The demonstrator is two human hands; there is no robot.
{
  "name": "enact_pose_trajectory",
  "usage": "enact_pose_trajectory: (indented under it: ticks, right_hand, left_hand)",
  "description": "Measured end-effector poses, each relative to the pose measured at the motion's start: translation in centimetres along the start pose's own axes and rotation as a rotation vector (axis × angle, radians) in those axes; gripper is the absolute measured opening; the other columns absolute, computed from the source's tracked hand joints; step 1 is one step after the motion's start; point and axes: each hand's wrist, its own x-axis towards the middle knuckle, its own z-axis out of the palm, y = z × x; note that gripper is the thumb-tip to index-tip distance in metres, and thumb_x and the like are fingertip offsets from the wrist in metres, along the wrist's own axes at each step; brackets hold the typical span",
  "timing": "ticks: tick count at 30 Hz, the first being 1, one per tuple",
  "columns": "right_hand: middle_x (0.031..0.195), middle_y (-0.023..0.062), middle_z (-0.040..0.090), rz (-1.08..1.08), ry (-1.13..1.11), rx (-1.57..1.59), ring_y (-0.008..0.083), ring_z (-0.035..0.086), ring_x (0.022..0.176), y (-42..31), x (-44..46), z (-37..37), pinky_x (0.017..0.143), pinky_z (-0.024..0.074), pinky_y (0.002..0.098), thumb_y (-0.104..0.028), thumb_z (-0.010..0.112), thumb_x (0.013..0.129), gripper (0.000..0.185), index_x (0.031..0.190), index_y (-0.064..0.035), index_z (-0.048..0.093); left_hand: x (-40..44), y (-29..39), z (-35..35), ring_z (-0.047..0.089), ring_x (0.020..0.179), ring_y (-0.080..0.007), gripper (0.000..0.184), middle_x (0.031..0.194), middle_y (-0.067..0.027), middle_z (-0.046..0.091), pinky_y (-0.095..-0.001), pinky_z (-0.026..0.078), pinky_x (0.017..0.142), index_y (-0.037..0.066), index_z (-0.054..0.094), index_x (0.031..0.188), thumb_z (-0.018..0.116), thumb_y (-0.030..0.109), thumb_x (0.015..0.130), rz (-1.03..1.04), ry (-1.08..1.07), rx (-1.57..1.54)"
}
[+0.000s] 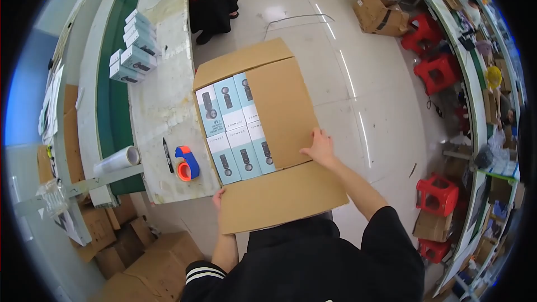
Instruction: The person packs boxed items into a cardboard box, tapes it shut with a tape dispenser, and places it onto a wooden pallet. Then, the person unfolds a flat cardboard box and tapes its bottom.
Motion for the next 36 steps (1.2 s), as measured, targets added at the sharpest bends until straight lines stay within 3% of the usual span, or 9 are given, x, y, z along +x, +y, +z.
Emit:
enact_pose_trajectory:
  ticks: [2,4,8,11,21,28,31,32,36]
  right_hand:
    - [0.114,0.0188,0.062,-0.003,0.319,-0.017,0.0309,0.062,0.101,-0.4,-1.8,0.0,0.101,0.0381,0.0468,-0.035,0.083,0.072,0.081,0.133,0.0008,0.045]
    - [0.114,0.0200,0.061,0.165,0.333,0.098,0.0330,0.064,0.098,2.5,-2.0,4.7,0.101,0.0414,0.0465,-0.032,0.085,0.072,0.083,0.134,0.0010,0.042]
    - [0.119,0.0184,0.060,0.381,-0.439,1.165,0.0292,0.063,0.106,5.8,0.3,5.0,0.097,0.0506,0.0410,-0.021,0.083,0.076,0.073,0.132,0.0030,0.044]
    - [0.122,0.0173,0.060,0.384,-0.491,1.154,0.0254,0.063,0.107,6.0,-0.2,5.1,0.086,0.0572,0.0356,-0.014,0.079,0.080,0.061,0.129,0.0041,0.047]
    - [0.118,0.0162,0.063,0.405,-0.512,1.006,0.0243,0.064,0.103,7.3,0.9,1.3,0.085,0.0564,0.0367,-0.015,0.074,0.085,0.049,0.123,0.0075,0.054]
    - [0.117,0.0171,0.064,0.233,-0.607,0.677,0.0241,0.065,0.102,12.6,8.0,-7.8,0.086,0.0554,0.0374,-0.015,0.079,0.081,0.054,0.124,0.0063,0.054]
    - [0.117,0.0173,0.064,0.127,-0.621,0.485,0.0250,0.065,0.102,12.8,10.4,-8.6,0.086,0.0556,0.0372,-0.014,0.078,0.081,0.053,0.124,0.0065,0.054]
    - [0.117,0.0173,0.064,0.113,-0.631,0.455,0.0252,0.065,0.101,13.0,10.8,-8.6,0.086,0.0556,0.0372,-0.013,0.077,0.082,0.053,0.124,0.0066,0.054]
    - [0.116,0.0176,0.064,0.062,-0.656,0.514,0.0257,0.065,0.101,15.7,12.2,-9.1,0.085,0.0558,0.0370,-0.012,0.077,0.082,0.052,0.124,0.0073,0.054]
  left_hand:
    - [-0.5,-1.6,0.8,0.064,0.098,-0.0311,0.044,0.109,-0.0183,0.065,-0.0434,0.053,0.087,-0.002,0.058,0.112,0.046,0.031,0.086,0.132,0.132,0.068]
    - [-0.5,-1.1,2.2,0.065,0.097,-0.0319,0.041,0.108,-0.0188,0.065,-0.0450,0.053,0.086,-0.001,0.059,0.109,0.046,0.030,0.085,0.100,0.183,-0.135]
    - [0.3,-0.9,2.7,0.065,0.091,-0.0306,0.029,0.103,-0.0180,0.063,-0.0445,0.055,0.079,0.003,0.055,0.105,0.049,0.025,0.086,0.157,0.227,-0.262]
    - [0.2,-2.1,2.7,0.065,0.089,-0.0294,0.028,0.102,-0.0174,0.063,-0.0432,0.054,0.077,0.002,0.055,0.103,0.049,0.024,0.086,0.196,0.270,-0.303]
    - [-1.5,-7.4,4.5,0.065,0.085,-0.0252,0.025,0.098,-0.0154,0.063,-0.0386,0.054,0.071,0.001,0.056,0.099,0.050,0.021,0.086,0.239,0.358,-0.313]
    - [-4.3,-20.9,12.4,0.065,0.082,-0.0223,0.022,0.095,-0.0140,0.062,-0.0355,0.053,0.067,0.000,0.056,0.095,0.051,0.019,0.086,0.353,0.348,0.251]
    - [-5.3,-23.4,14.4,0.065,0.089,-0.0262,0.034,0.101,-0.0141,0.064,-0.0366,0.053,0.074,0.000,0.058,0.109,0.047,0.017,0.082,-0.013,0.160,-0.635]
    - [-7.5,-18.7,16.1,0.059,0.106,-0.0250,0.051,0.110,-0.0127,0.060,-0.0370,0.051,0.087,0.000,0.050,0.125,0.046,0.008,0.075,0.001,0.173,-0.657]
    - [-6.9,-19.3,15.6,0.057,0.113,-0.0270,0.052,0.121,-0.0137,0.060,-0.0420,0.047,0.096,0.001,0.050,0.129,0.047,0.010,0.078,0.040,0.115,-0.947]
